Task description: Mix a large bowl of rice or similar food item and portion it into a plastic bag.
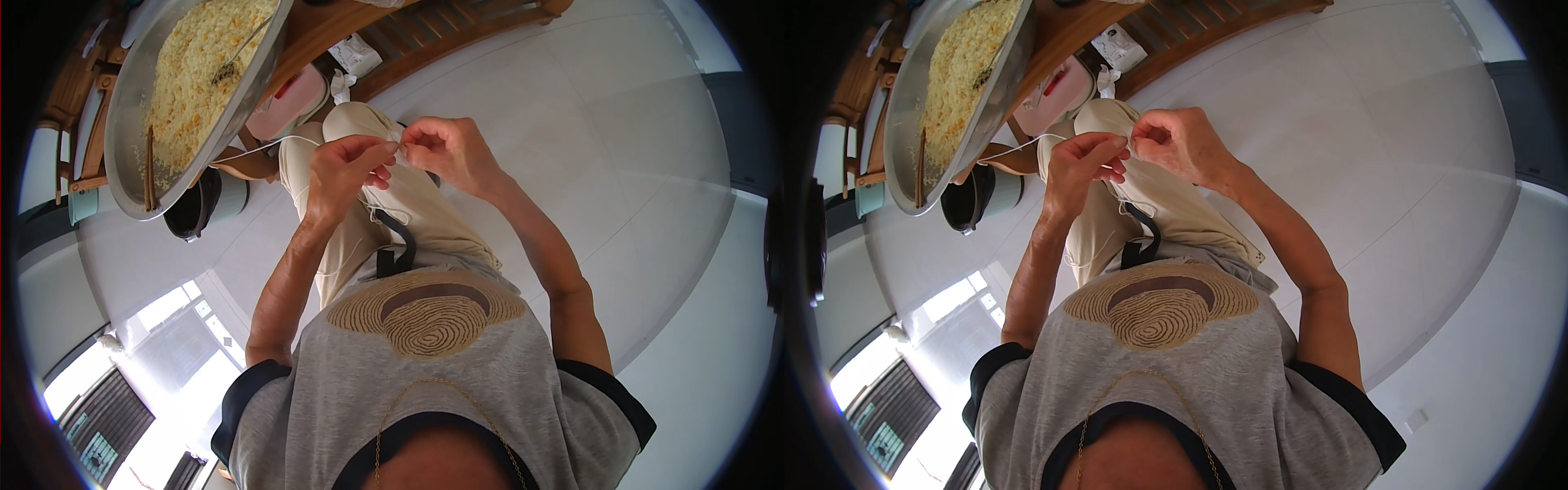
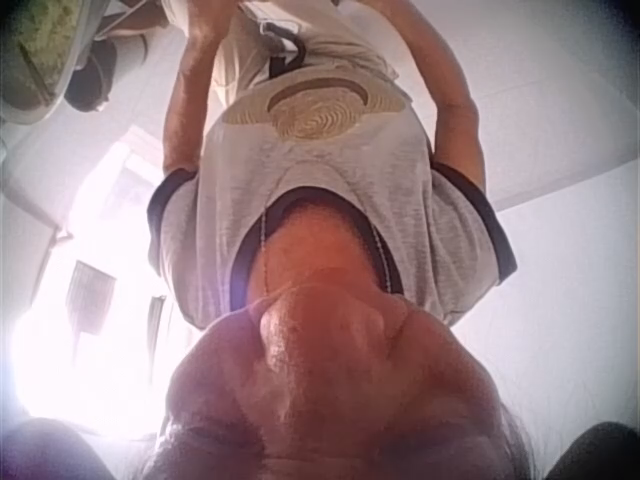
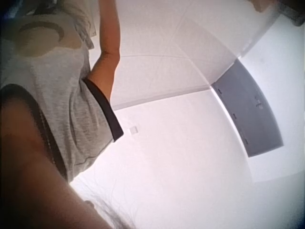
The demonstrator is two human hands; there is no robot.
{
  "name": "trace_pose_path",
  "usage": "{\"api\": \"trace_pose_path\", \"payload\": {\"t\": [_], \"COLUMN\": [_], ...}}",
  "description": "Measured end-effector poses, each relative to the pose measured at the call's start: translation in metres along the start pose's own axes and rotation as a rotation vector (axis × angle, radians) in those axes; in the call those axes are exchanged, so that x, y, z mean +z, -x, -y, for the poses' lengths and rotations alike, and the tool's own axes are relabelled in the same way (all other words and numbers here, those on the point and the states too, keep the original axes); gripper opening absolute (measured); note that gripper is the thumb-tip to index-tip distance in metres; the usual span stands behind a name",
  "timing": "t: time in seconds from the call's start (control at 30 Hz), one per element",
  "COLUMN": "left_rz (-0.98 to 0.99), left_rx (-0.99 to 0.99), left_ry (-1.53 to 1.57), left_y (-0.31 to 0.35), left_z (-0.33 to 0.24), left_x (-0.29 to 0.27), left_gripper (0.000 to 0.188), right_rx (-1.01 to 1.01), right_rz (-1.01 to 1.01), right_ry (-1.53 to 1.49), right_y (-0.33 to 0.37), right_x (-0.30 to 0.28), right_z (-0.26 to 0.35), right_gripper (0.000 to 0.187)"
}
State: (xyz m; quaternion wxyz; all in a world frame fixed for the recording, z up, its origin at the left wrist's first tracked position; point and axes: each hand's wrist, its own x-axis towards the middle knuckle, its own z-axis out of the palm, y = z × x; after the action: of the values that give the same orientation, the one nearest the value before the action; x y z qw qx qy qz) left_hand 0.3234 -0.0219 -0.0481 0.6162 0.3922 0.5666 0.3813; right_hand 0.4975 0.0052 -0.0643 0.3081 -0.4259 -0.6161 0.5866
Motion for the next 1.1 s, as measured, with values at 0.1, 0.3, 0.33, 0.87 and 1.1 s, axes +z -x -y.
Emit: {"api": "trace_pose_path", "payload": {"t": [0.1,0.3,0.33,0.87,1.1], "left_rz": [0.032,0.001,-0.01,0.123,0.087], "left_rx": [-0.015,-0.038,-0.055,0.696,0.445], "left_ry": [-0.025,0.064,0.095,-0.393,-0.087], "left_y": [-0.001,-0.001,0.0,-0.001,0.004], "left_z": [0.0,0.001,0.001,-0.026,-0.031], "left_x": [0.001,0.002,0.003,-0.004,-0.006], "left_gripper": [0.021,0.02,0.02,0.018,0.019], "right_rx": [0.008,0.021,0.021,-0.083,-0.072], "right_rz": [0.039,0.053,0.053,0.421,0.352], "right_ry": [-0.038,-0.239,-0.239,-0.018,0.007], "right_y": [-0.001,-0.002,-0.003,-0.021,-0.023], "right_x": [0.0,0.003,0.003,-0.037,-0.039], "right_z": [-0.002,-0.008,-0.01,0.042,0.056], "right_gripper": [0.012,0.012,0.012,0.015,0.018]}}
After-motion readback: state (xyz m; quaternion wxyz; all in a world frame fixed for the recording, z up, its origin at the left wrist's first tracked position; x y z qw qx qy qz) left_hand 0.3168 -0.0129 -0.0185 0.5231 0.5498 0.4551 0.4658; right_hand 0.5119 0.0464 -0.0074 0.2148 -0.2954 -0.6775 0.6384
